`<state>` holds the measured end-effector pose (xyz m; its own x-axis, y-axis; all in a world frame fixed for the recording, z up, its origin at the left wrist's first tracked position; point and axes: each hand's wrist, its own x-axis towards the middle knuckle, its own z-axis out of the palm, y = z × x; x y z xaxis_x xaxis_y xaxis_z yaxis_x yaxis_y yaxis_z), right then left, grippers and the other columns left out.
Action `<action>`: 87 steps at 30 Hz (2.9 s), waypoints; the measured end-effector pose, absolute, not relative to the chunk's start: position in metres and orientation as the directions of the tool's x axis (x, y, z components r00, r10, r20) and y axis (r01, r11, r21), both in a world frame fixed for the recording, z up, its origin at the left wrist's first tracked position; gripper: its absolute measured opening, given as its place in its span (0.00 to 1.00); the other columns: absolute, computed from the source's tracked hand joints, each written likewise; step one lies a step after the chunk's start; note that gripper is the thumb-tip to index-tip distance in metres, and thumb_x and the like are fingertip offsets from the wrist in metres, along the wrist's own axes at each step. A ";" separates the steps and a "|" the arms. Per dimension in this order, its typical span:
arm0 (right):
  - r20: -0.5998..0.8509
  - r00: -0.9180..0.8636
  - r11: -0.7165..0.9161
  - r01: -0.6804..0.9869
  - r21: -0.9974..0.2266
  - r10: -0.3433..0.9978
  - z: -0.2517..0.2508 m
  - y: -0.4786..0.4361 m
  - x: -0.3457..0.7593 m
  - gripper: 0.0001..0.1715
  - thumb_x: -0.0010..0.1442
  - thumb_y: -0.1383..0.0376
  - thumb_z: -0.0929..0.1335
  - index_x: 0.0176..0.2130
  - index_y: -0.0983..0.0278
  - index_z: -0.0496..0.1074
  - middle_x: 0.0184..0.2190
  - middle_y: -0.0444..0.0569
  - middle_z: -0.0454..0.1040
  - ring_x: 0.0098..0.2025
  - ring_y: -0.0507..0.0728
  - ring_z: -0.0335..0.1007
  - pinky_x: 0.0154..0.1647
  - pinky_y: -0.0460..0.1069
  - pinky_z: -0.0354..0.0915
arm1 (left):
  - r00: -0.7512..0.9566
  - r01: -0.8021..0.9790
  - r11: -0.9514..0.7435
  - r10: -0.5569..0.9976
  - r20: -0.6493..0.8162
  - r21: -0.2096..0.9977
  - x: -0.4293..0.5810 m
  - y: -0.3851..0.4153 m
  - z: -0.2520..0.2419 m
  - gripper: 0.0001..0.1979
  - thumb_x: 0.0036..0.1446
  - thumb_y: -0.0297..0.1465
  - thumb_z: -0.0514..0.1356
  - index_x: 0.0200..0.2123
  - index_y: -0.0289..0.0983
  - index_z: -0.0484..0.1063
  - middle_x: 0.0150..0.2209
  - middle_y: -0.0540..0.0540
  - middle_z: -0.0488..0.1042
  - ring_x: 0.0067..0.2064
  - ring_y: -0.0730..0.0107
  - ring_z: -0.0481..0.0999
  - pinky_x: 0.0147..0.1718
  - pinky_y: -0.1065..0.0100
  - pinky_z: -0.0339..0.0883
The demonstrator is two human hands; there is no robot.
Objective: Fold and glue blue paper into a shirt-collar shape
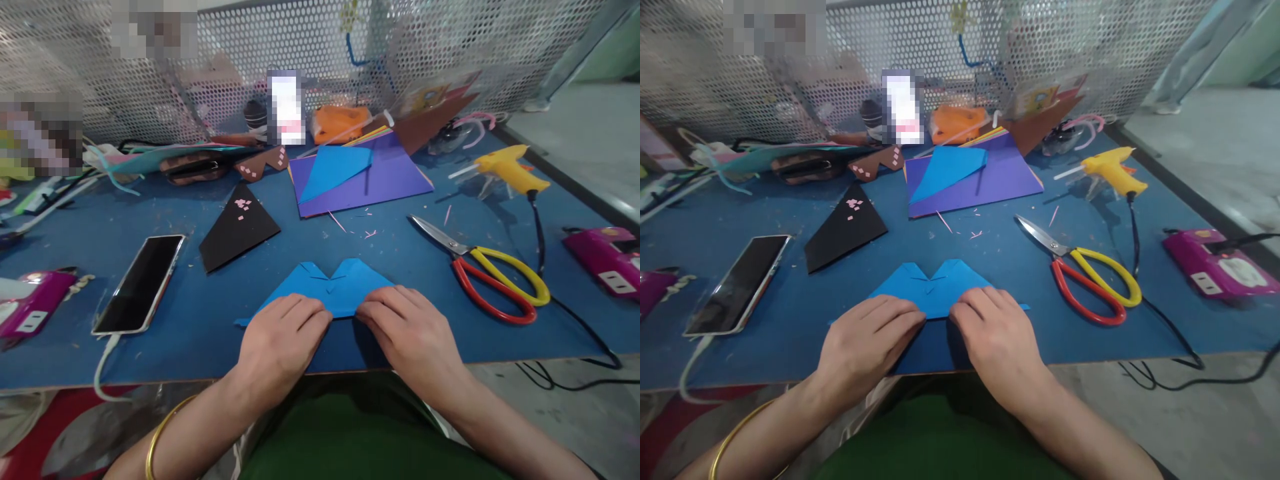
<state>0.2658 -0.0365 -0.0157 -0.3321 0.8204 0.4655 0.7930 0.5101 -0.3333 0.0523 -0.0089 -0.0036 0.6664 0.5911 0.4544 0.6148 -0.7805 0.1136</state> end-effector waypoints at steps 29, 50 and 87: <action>0.262 -0.204 0.318 0.779 -0.541 0.943 -0.008 -0.027 0.263 0.11 0.67 0.69 0.65 0.34 0.62 0.74 0.32 0.46 0.70 0.34 0.56 0.65 0.37 0.53 0.54 | 0.534 0.684 -0.615 0.789 0.304 0.393 0.062 -0.001 0.003 0.12 0.68 0.28 0.54 0.33 0.38 0.75 0.31 0.49 0.74 0.34 0.68 0.70 0.33 0.62 0.60; 0.076 -0.161 0.176 0.811 -0.558 0.984 0.001 -0.018 0.260 0.09 0.61 0.73 0.69 0.30 0.62 0.68 0.31 0.44 0.70 0.35 0.57 0.66 0.38 0.54 0.54 | 0.491 0.769 -0.523 0.851 0.185 0.366 0.071 0.003 0.010 0.10 0.62 0.26 0.59 0.28 0.38 0.66 0.30 0.51 0.69 0.33 0.65 0.66 0.37 0.59 0.55; 0.062 -0.203 0.205 0.831 -0.517 0.977 0.005 -0.016 0.284 0.09 0.61 0.72 0.71 0.30 0.61 0.72 0.30 0.39 0.75 0.36 0.54 0.70 0.42 0.53 0.53 | 0.827 0.538 -0.817 0.463 0.320 -0.209 0.085 -0.031 -0.005 0.25 0.63 0.33 0.53 0.50 0.15 0.74 0.48 0.26 0.78 0.46 0.46 0.77 0.46 0.54 0.74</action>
<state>0.2839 -0.0159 0.0051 -0.2031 0.9772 0.0619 0.8309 0.2054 -0.5171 0.0849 -0.0315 -0.0054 0.8266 0.4628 0.3203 0.5381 -0.8165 -0.2091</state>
